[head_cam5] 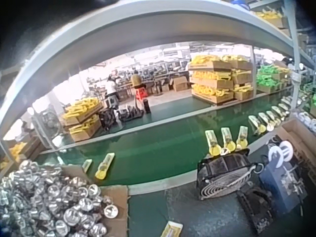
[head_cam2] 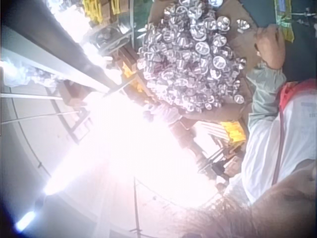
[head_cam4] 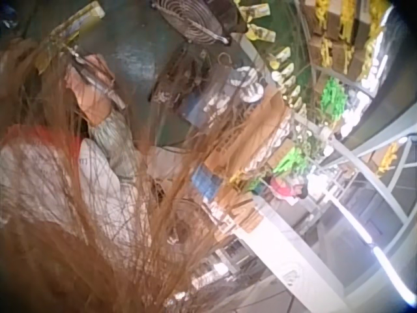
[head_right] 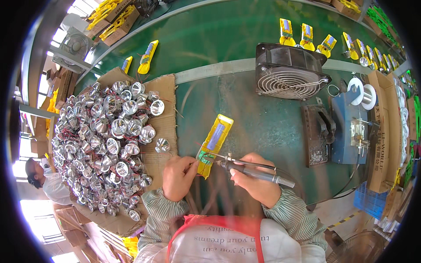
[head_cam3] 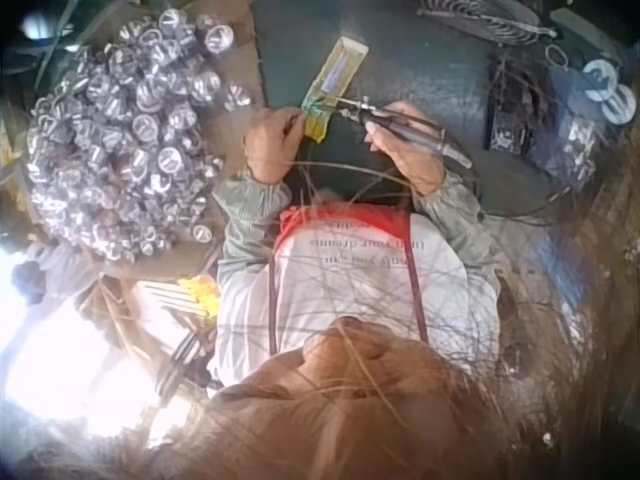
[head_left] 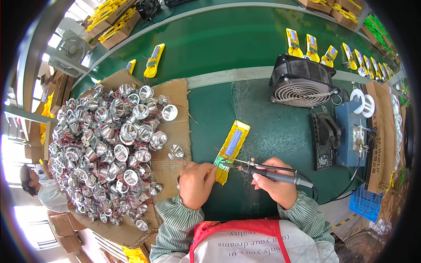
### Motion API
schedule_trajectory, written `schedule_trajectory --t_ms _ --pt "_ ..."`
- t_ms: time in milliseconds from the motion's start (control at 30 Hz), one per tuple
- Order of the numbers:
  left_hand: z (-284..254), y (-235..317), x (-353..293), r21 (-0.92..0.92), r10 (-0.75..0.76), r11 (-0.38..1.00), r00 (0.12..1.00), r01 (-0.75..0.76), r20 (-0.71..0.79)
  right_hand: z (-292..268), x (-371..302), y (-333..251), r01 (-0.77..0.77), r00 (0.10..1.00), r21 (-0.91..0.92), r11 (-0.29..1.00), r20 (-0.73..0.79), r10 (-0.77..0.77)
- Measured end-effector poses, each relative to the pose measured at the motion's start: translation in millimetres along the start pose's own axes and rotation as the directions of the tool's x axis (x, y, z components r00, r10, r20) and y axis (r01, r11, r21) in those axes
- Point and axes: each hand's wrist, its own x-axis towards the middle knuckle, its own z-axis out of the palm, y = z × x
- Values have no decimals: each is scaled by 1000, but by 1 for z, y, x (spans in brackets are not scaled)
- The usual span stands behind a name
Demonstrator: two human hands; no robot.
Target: The person solders circuit boards and wires onto flashlight casings using a soldering iron, placing the assembled units onto the conveyor belt.
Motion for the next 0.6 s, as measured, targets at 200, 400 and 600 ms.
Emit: schedule_trajectory --t_ms 200,400,600 --pt "0 1 0 0 -24 1000 1000 24 14 -1 -4 -6 81 997 -10 997 1 -81" --pt "0 3 1 -7 -25 1000 999 25 21 -10 -11 -11 107 994 -38 994 -23 -108" --pt "-15 3 0 -130 -19 991 992 36 128 -16 -20 -10 177 984 -142 974 1 -179"
